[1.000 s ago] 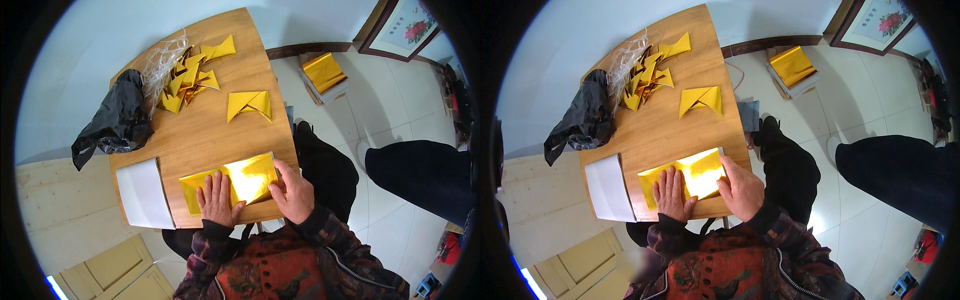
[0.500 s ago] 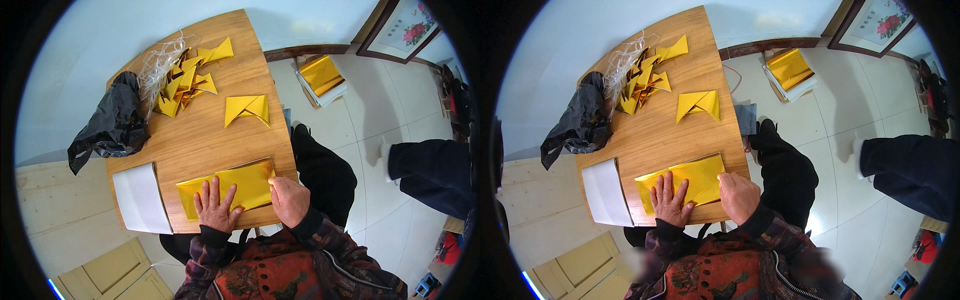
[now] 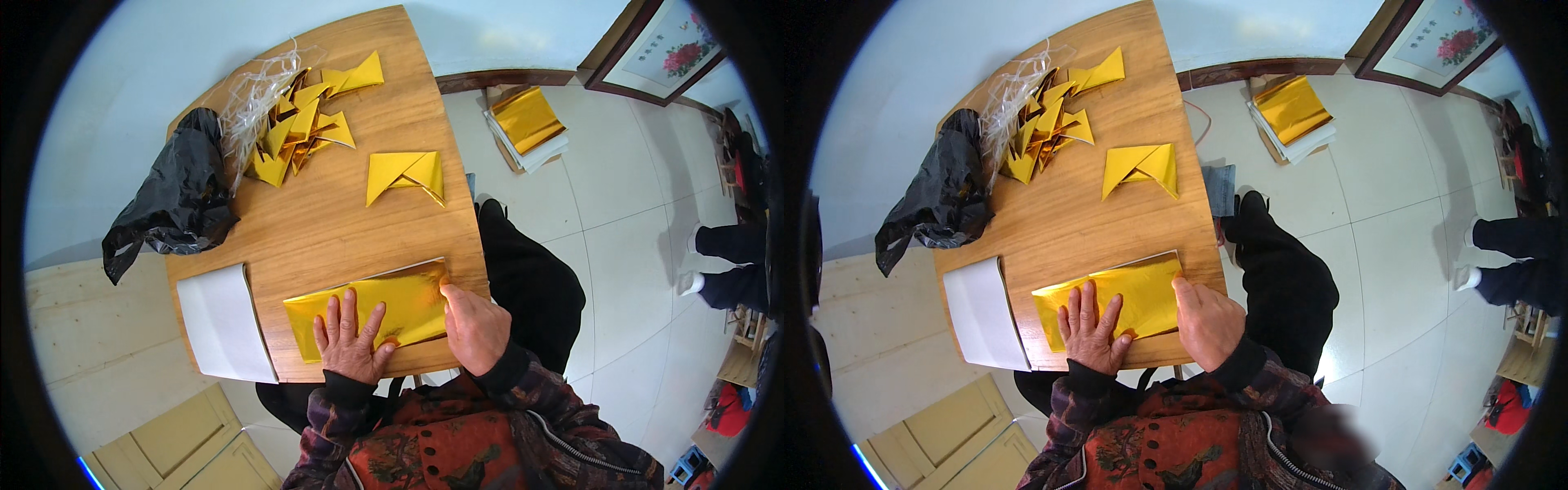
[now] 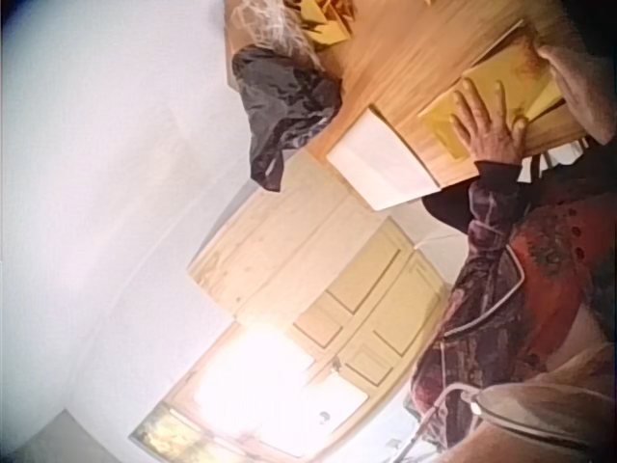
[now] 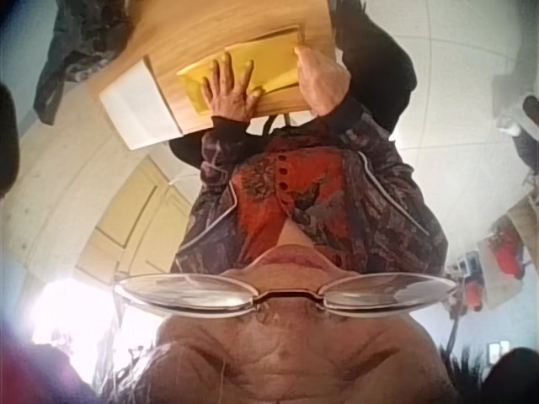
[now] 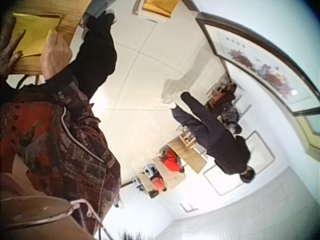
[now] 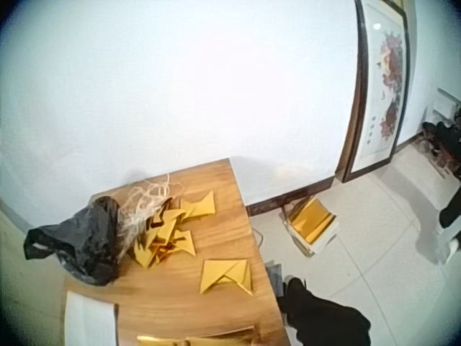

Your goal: The person sits on the floor and folds gold-colored paper sheets into triangular shapes by hand. They repeatedly fold, crease, and place the finished pieces on a wooden table. Another person briefly enters the frame to fold a sheet as well.

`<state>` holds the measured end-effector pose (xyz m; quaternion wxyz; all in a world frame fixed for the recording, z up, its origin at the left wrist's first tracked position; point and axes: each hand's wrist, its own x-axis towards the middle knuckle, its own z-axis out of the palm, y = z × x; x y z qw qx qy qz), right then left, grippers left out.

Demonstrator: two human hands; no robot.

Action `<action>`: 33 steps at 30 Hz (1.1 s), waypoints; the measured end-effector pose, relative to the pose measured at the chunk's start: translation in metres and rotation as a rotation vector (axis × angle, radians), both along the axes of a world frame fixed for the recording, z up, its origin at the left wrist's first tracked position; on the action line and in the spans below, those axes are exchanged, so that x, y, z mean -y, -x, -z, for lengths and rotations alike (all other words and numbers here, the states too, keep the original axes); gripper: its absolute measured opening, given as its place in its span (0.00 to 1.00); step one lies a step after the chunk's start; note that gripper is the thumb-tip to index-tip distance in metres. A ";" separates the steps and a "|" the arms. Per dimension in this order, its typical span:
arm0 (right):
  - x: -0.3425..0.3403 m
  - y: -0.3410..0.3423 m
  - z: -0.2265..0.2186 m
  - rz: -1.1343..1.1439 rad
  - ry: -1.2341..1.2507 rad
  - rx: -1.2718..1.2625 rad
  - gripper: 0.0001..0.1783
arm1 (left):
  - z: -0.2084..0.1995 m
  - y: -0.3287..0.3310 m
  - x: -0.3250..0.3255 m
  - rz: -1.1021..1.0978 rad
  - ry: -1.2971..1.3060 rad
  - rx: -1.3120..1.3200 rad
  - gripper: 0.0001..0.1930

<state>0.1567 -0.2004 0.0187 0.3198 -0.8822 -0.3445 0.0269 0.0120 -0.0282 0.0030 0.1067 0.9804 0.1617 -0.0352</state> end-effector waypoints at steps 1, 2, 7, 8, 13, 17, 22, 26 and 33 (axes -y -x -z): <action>0.000 0.000 0.000 -0.003 0.001 -0.006 0.17 | 0.000 0.000 0.000 -0.001 0.000 -0.007 0.29; 0.001 -0.001 0.000 -0.006 0.002 -0.013 0.17 | -0.001 0.000 0.000 -0.001 0.000 -0.006 0.29; 0.001 -0.002 0.000 -0.020 0.015 -0.050 0.21 | -0.003 -0.001 0.000 0.012 -0.006 -0.039 0.30; 0.002 -0.002 0.000 -0.024 0.022 -0.051 0.22 | -0.004 -0.001 0.000 0.011 -0.001 -0.039 0.30; 0.001 -0.003 0.000 -0.045 0.061 -0.020 0.28 | -0.005 -0.002 0.000 0.008 0.010 -0.045 0.30; 0.000 -0.004 0.001 -0.067 0.116 0.017 0.32 | -0.004 -0.002 0.000 -0.002 0.006 -0.052 0.29; 0.000 -0.005 0.000 -0.086 0.130 0.005 0.34 | -0.004 -0.001 0.000 0.000 0.008 -0.058 0.29; 0.001 -0.006 -0.001 -0.095 0.094 -0.023 0.33 | -0.005 -0.001 -0.001 0.003 0.008 -0.072 0.29; 0.001 -0.006 0.002 -0.083 0.064 0.007 0.30 | -0.004 0.000 -0.001 0.003 0.017 -0.084 0.30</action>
